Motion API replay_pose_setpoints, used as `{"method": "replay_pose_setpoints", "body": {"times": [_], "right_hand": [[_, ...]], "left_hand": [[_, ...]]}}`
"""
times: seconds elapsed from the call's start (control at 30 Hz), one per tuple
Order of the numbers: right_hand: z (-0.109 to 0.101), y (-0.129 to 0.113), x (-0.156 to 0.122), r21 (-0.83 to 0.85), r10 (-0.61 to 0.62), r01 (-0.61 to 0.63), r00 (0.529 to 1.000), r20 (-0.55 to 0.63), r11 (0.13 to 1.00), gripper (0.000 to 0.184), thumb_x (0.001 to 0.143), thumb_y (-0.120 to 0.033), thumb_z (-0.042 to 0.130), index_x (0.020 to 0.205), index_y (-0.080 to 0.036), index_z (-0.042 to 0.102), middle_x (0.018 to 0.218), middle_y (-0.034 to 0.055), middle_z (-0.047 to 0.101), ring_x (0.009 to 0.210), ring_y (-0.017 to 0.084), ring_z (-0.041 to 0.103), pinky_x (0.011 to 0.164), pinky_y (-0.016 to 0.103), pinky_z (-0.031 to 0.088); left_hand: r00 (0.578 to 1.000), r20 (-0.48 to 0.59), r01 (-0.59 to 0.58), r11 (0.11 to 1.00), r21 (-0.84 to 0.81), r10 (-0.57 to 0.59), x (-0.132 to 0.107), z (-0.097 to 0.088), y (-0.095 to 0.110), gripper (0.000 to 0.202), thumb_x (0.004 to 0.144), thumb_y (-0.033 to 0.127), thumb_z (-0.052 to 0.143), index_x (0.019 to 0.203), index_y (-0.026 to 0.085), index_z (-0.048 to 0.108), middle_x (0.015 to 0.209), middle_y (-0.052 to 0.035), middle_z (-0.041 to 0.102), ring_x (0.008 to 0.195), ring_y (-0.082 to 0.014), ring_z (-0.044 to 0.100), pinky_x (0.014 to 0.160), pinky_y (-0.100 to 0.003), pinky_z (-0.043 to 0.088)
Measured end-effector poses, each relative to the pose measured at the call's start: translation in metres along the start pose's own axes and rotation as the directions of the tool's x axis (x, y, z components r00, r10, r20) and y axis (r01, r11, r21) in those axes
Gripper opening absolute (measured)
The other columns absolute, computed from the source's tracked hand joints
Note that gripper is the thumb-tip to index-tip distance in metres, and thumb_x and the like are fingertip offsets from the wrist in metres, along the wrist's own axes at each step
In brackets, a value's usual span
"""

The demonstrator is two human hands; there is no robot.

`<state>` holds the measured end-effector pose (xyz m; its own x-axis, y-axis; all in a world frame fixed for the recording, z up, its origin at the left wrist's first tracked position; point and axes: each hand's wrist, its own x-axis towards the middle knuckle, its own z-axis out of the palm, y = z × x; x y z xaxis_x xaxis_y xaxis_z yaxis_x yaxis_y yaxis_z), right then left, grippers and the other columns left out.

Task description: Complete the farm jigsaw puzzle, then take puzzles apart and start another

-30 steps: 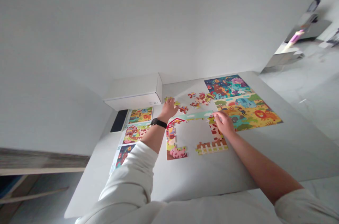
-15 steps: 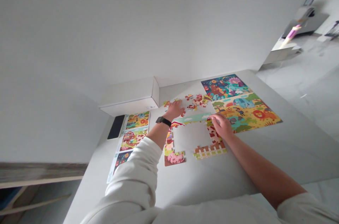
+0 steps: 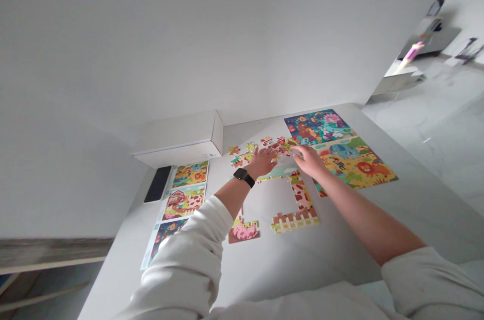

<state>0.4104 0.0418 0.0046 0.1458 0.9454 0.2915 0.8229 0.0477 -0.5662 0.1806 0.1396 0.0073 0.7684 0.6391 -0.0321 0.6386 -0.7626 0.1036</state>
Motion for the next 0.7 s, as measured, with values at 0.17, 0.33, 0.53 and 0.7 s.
{"method": "replay_pose_setpoints", "body": {"times": [0.17, 0.33, 0.53, 0.7], "right_hand": [[0.004, -0.009, 0.013, -0.289, 0.014, 0.048, 0.978, 0.208, 0.956, 0.039, 0.102, -0.022, 0.057, 0.133, -0.024, 0.079, 0.139, 0.0129, 0.072, 0.127, 0.033, 0.066, 0.113, 0.048, 0.052], [0.011, -0.012, 0.010, -0.384, 0.052, 0.060, 0.959, 0.277, 0.921, 0.043, 0.103, -0.023, 0.054, 0.138, -0.026, 0.079, 0.145, 0.0129, 0.068, 0.131, 0.038, 0.062, 0.112, 0.051, 0.050], [0.014, -0.009, 0.005, -0.372, 0.032, 0.085, 0.954, 0.298, 0.924, 0.041, 0.104, -0.024, 0.058, 0.138, -0.032, 0.079, 0.144, 0.0111, 0.067, 0.131, 0.034, 0.063, 0.112, 0.046, 0.050], [0.008, -0.008, 0.002, -0.375, 0.059, 0.058, 0.954, 0.293, 0.925, 0.037, 0.104, -0.026, 0.060, 0.135, -0.030, 0.079, 0.145, 0.0113, 0.066, 0.132, 0.034, 0.063, 0.113, 0.048, 0.050]], "left_hand": [[0.996, -0.037, 0.086, 0.994, 0.063, -0.084, -0.031, -0.009, -0.027, 0.050, 0.106, 0.039, 0.057, 0.154, 0.025, 0.062, 0.157, -0.0147, 0.063, 0.142, -0.0360, 0.059, 0.127, -0.061, 0.034], [0.990, -0.068, 0.130, 0.990, 0.056, -0.126, -0.045, -0.012, -0.039, 0.046, 0.106, 0.037, 0.057, 0.150, 0.026, 0.066, 0.154, -0.0154, 0.064, 0.140, -0.0363, 0.060, 0.125, -0.062, 0.036], [0.997, -0.074, 0.028, 1.000, -0.009, -0.029, -0.023, -0.006, -0.021, 0.043, 0.105, 0.037, 0.060, 0.146, 0.026, 0.068, 0.162, -0.0120, 0.060, 0.148, -0.0325, 0.056, 0.128, -0.054, 0.039], [0.998, -0.047, -0.033, 0.999, -0.005, 0.033, 0.002, -0.001, 0.002, 0.048, 0.108, 0.037, 0.055, 0.155, 0.029, 0.061, 0.166, -0.0094, 0.056, 0.152, -0.0315, 0.052, 0.128, -0.055, 0.039]]}}
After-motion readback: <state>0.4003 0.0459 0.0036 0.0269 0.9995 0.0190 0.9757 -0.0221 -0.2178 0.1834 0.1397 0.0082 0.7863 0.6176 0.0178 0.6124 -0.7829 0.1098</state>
